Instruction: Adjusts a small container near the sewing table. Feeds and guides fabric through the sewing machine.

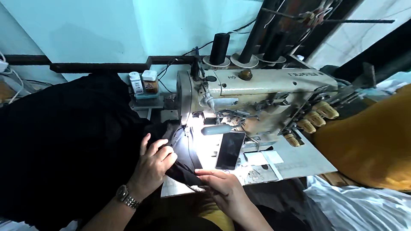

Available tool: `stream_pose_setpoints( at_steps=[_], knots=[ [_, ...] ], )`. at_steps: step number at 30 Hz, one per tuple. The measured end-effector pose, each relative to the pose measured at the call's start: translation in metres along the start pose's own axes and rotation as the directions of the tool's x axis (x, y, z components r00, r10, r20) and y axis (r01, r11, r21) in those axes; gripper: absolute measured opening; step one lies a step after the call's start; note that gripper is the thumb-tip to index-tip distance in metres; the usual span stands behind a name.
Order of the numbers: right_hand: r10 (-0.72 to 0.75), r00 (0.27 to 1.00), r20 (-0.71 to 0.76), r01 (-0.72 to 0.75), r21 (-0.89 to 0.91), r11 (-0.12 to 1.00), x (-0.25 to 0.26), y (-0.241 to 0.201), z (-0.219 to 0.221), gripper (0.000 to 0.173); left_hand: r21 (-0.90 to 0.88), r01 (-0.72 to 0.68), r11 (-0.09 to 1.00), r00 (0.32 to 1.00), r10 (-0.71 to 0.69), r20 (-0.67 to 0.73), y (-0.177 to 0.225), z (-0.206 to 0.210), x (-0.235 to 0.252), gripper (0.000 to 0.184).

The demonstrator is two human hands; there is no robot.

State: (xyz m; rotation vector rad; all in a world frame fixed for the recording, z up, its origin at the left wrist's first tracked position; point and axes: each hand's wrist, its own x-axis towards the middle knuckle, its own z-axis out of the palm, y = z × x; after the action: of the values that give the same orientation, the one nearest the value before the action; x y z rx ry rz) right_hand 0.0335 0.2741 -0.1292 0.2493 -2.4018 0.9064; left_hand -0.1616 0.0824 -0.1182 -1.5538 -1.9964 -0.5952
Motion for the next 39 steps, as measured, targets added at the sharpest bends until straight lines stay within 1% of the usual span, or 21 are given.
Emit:
stream_pose_setpoints(
  at_steps=[2, 4, 7, 10, 15, 17, 19, 21, 24, 25, 29, 34, 39],
  knots=[
    [0.05, 0.998, 0.046, -0.048, -0.055, 0.997, -0.004, 0.002, 0.003, 0.012, -0.06, -0.01, 0.998, 0.997, 0.015, 0.076, 0.001, -0.001, -0.003, 0.016],
    [0.061, 0.996, 0.066, -0.056, -0.075, 0.996, -0.006, 0.0, 0.005, 0.012, -0.078, -0.015, 0.997, 0.994, 0.024, 0.107, 0.003, -0.002, -0.004, 0.02],
    [0.024, 0.999, 0.03, -0.022, -0.058, 0.998, -0.006, -0.004, 0.004, 0.014, -0.057, -0.015, 0.998, 0.993, 0.022, 0.115, 0.005, -0.006, -0.001, 0.023],
    [0.021, 1.0, 0.016, -0.02, -0.053, 0.998, -0.004, 0.0, 0.008, 0.013, -0.034, -0.027, 0.999, 0.991, 0.032, 0.128, 0.002, -0.008, 0.008, 0.023],
    [0.043, 0.999, 0.008, -0.042, -0.123, 0.992, 0.013, 0.008, 0.01, 0.014, -0.004, -0.037, 0.999, 0.975, 0.037, 0.221, -0.013, -0.005, 0.031, 0.021],
    [0.043, 0.999, -0.006, -0.043, -0.144, 0.989, 0.02, 0.012, 0.012, 0.017, 0.003, -0.023, 1.0, 0.97, 0.022, 0.242, -0.018, -0.001, 0.037, 0.023],
    [0.029, 0.999, -0.02, -0.032, -0.153, 0.988, 0.022, 0.012, 0.014, 0.017, -0.006, -0.025, 1.0, 0.968, 0.026, 0.251, -0.017, -0.002, 0.039, 0.028],
    [0.017, 1.0, -0.026, -0.021, -0.159, 0.987, 0.019, 0.012, 0.016, 0.016, -0.072, -0.04, 0.997, 0.965, 0.058, 0.258, -0.014, -0.008, 0.034, 0.034],
    [0.02, 0.999, -0.027, -0.024, -0.157, 0.987, 0.014, 0.013, 0.015, 0.017, -0.228, -0.072, 0.971, 0.973, 0.119, 0.198, -0.012, -0.009, 0.026, 0.025],
    [0.029, 0.999, -0.019, -0.031, -0.157, 0.987, 0.014, 0.013, 0.014, 0.017, -0.224, -0.079, 0.971, 0.972, 0.125, 0.199, -0.013, -0.011, 0.025, 0.024],
    [0.025, 1.0, -0.011, -0.027, -0.174, 0.984, 0.016, 0.012, 0.015, 0.018, -0.107, -0.08, 0.991, 0.966, 0.104, 0.239, -0.018, -0.013, 0.026, 0.027],
    [0.008, 0.999, -0.032, -0.014, -0.168, 0.986, 0.015, 0.012, 0.012, 0.018, -0.093, -0.083, 0.992, 0.961, 0.104, 0.258, -0.011, -0.016, 0.029, 0.031],
    [0.015, 1.0, -0.023, -0.019, -0.161, 0.987, 0.015, 0.014, 0.014, 0.016, -0.071, -0.091, 0.993, 0.947, 0.109, 0.303, -0.012, -0.015, 0.031, 0.022]
  ],
)
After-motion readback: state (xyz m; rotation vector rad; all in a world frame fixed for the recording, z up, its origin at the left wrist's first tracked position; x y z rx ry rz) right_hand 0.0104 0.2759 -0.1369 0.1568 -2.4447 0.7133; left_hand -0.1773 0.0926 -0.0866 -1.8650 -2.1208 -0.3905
